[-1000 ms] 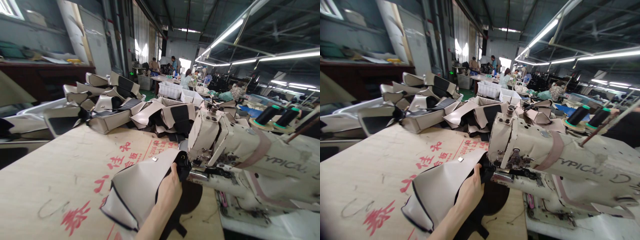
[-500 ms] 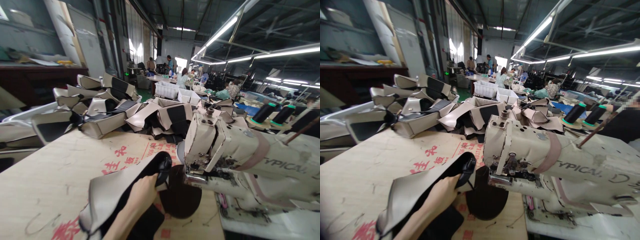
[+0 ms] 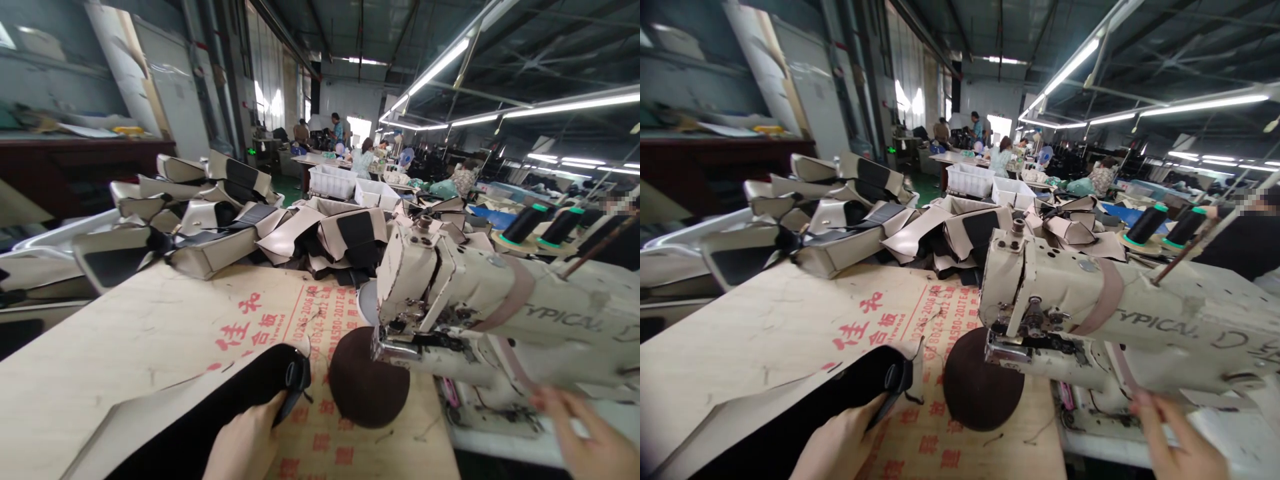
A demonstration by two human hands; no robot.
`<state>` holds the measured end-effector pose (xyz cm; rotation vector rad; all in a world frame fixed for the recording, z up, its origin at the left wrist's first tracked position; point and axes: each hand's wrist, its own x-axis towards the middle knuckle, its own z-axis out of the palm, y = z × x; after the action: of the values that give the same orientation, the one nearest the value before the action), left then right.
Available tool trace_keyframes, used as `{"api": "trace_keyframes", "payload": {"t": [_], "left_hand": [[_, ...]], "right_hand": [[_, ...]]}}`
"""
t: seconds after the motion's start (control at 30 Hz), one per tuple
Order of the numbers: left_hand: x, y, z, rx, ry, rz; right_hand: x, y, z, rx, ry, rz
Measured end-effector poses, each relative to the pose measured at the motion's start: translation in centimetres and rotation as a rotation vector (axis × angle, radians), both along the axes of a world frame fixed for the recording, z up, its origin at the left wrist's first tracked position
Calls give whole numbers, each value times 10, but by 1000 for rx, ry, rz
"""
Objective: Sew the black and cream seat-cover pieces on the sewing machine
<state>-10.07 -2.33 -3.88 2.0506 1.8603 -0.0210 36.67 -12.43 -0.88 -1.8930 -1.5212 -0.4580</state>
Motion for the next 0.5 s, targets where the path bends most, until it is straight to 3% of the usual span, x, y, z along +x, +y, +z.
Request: {"api": "trace_keyframes", "payload": {"t": [0.07,0.17,0.23,0.37,0.5], "left_hand": [[4,-5,-1,12,0,6],[5,-13,-2,17,-51,10],[5,-19,-2,10,-122,6],[7,-25,-2,57,-177,1],[6,-25,-8,107,-183,4]], "right_hand": [[-27,15,-44,-218,-23,147],[-58,39,-106,-339,-104,117],[-65,53,-136,-381,-216,62],[-57,64,-170,-430,-348,-21],[-41,60,-177,-428,-434,-1]]}}
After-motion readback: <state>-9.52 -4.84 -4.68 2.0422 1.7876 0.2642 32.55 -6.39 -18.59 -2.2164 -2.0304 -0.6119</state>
